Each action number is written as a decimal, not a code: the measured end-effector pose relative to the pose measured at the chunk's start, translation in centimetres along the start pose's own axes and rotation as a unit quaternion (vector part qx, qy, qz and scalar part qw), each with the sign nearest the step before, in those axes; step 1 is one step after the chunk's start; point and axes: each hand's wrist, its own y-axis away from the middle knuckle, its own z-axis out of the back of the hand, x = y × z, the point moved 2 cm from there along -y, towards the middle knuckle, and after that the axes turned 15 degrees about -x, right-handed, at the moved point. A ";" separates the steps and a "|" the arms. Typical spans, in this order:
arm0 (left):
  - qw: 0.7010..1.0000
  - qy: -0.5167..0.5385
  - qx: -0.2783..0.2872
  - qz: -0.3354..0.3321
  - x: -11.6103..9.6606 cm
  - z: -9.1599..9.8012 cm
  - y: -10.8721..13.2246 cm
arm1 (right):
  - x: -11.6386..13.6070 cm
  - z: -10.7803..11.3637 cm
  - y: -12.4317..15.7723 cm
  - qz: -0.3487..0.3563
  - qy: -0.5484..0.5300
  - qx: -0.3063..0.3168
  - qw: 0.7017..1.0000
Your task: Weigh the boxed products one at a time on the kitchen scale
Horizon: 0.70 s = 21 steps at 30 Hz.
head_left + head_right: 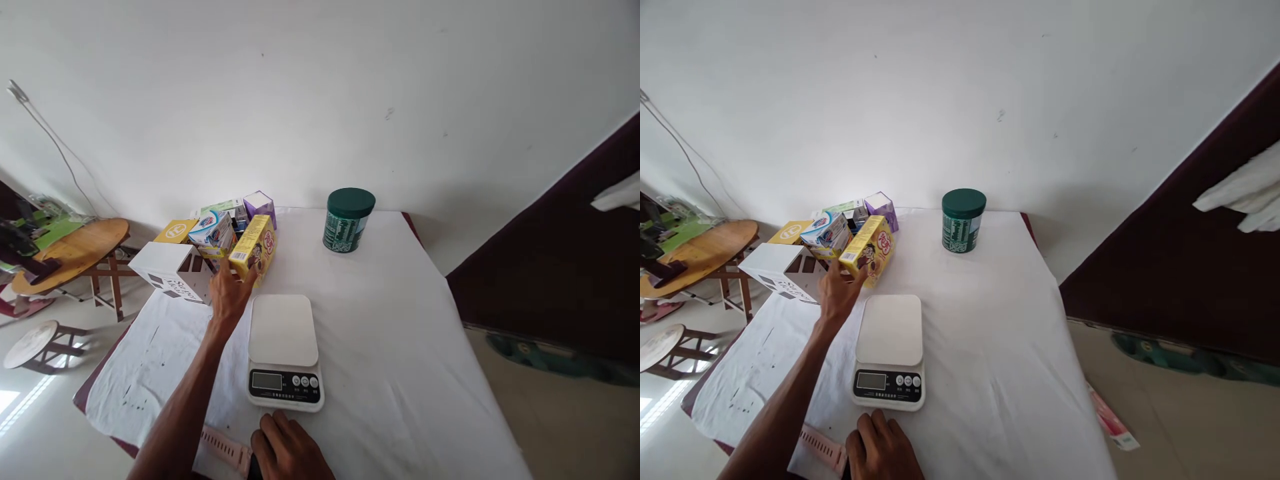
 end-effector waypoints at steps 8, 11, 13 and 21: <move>0.982 0.141 0.078 -0.100 0.3 8.2 3.4 | -0.3 -0.7 0.8 -0.025 -0.035 0.198 0.979; 0.977 0.141 0.121 -0.106 0.8 8.2 5.3 | -0.7 -0.7 0.6 -0.060 -0.074 0.277 0.956; 0.976 0.140 0.125 -0.109 1.0 7.8 6.1 | -0.8 -0.6 0.4 -0.080 -0.088 0.300 0.947; 0.966 0.127 0.150 -0.168 1.1 7.6 6.5 | -1.0 -0.5 0.2 -0.047 -0.057 0.224 0.972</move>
